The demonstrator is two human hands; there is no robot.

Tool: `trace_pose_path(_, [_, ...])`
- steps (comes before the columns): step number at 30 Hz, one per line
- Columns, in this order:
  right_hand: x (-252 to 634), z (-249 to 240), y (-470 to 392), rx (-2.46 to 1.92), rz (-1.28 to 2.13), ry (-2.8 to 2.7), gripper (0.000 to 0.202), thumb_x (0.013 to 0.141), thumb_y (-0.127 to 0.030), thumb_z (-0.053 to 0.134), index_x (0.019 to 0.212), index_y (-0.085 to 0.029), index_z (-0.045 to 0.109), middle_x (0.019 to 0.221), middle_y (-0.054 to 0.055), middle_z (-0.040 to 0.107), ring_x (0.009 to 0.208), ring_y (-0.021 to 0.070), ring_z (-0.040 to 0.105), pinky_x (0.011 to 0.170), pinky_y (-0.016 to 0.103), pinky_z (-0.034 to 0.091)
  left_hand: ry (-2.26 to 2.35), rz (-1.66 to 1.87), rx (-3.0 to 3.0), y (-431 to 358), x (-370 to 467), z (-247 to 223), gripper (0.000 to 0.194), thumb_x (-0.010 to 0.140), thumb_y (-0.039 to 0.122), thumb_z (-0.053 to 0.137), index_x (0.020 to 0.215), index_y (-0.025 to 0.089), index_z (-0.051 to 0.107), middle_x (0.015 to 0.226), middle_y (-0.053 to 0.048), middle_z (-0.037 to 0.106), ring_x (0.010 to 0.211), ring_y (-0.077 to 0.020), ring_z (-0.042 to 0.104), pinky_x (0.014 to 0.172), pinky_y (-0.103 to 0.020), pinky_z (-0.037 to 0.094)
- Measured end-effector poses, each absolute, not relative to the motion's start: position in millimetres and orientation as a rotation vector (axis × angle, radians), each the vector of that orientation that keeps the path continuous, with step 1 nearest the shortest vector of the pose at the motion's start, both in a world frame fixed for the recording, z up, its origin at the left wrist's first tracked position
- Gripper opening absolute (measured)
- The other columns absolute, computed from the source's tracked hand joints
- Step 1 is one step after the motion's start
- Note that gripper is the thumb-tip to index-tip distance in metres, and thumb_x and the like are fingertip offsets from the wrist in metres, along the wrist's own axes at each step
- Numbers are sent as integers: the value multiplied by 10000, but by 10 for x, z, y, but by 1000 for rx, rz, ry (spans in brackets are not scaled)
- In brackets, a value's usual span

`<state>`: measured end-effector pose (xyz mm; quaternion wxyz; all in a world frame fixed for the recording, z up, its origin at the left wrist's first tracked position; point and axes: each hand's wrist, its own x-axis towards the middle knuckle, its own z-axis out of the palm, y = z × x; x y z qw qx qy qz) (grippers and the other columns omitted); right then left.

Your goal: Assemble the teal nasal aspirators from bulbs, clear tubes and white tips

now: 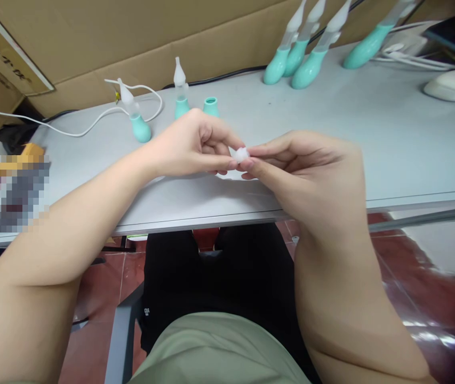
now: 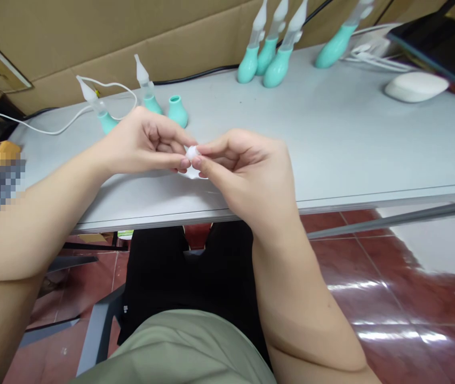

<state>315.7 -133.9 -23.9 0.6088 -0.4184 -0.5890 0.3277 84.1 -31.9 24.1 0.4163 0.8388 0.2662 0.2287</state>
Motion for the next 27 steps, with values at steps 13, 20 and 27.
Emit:
trace_pose_path(13, [3188, -239, -1278, -1066, 897, -1400, 220, 917, -352, 1082, 957, -275, 881, 898, 7, 888, 891, 261, 934, 852, 394, 810, 651, 501, 2270, -320, 827, 271, 169, 1087, 357, 971, 1168, 209, 970, 919, -39, 944, 807, -184, 888, 741, -278, 692])
trace_pose_path(20, [3196, -268, -1272, -1086, 854, -1329, 169, 931, -225, 1056, 1038, -241, 927, 915, 46, 935, 863, 242, 939, 778, 319, 746, 684, 534, 2196, -327, 847, 278, 270, 1099, 452, 1032, 1157, 198, 959, 889, -42, 928, 767, -181, 882, 724, -281, 719])
trace_pose_path(27, [3137, -286, -1238, -1144, 478, -1389, 113, 1025, -223, 1001, 1105, -260, 1072, 1079, 67, 994, 952, 281, 966, 867, 396, 767, 755, 623, 2022, -351, 982, 238, 231, 1155, 350, 975, 1037, 167, 898, 1022, -69, 969, 855, -175, 938, 781, -267, 785])
